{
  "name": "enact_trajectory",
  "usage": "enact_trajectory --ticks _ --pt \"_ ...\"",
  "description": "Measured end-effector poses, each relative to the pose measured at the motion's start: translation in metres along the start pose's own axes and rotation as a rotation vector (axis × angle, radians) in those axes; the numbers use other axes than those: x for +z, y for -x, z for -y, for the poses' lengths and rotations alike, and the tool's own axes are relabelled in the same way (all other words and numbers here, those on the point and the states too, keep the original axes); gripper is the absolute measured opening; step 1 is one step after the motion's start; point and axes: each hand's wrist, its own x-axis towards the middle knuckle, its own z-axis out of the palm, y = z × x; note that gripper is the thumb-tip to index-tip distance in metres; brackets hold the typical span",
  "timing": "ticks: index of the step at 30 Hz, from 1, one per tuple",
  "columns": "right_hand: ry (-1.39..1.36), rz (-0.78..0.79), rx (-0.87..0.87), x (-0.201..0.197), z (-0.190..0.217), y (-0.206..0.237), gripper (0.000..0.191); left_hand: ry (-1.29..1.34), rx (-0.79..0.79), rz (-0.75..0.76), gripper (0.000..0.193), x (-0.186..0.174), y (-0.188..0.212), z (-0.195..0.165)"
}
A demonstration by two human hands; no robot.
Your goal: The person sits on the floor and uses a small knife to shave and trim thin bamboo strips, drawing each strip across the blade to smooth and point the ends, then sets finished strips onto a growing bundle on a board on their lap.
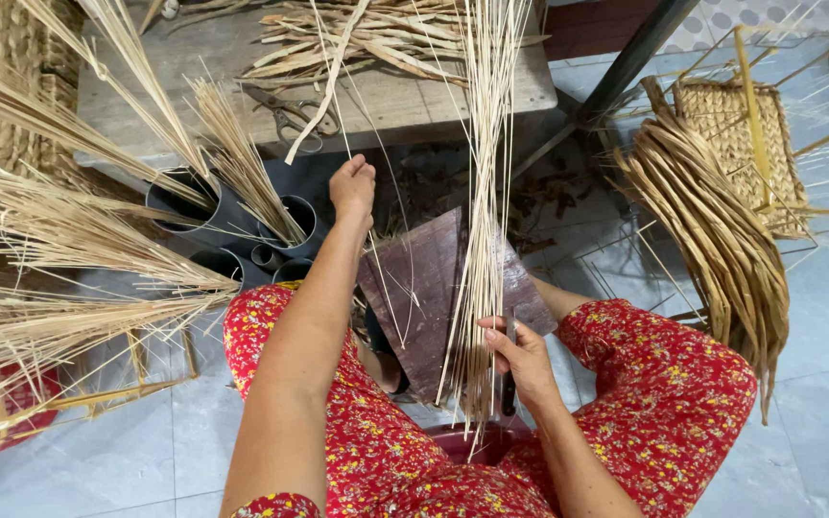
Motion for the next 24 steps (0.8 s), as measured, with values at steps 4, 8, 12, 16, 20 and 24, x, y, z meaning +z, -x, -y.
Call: enact_trajectory --ticks 4,8,12,16,20,24 --pt "-0.001 0.002 -0.048 -0.001 0.002 0.004 0.023 -0.217 0.375 -0.029 0.038 0.002 0.003 0.000" --pt "0.044 0.025 -0.129 -0.001 0.000 0.011 0.022 0.007 0.107 0.472 0.038 0.030 0.060 0.008" --pt "0.169 0.018 -0.136 0.000 -0.003 0.018 0.021 0.023 0.081 0.733 0.047 0.047 0.162 0.019" --pt "0.222 0.030 -0.102 0.006 -0.001 0.027 0.025 0.207 0.070 0.744 0.044 0.051 0.207 -0.022" --pt "0.098 0.113 -0.155 0.004 0.015 0.039 0.042 0.237 0.051 0.760 0.041 0.033 0.238 -0.087" --pt "0.068 0.056 -0.192 0.000 0.038 0.055 0.044 0.142 0.107 0.846 0.042 -0.005 0.270 -0.146"
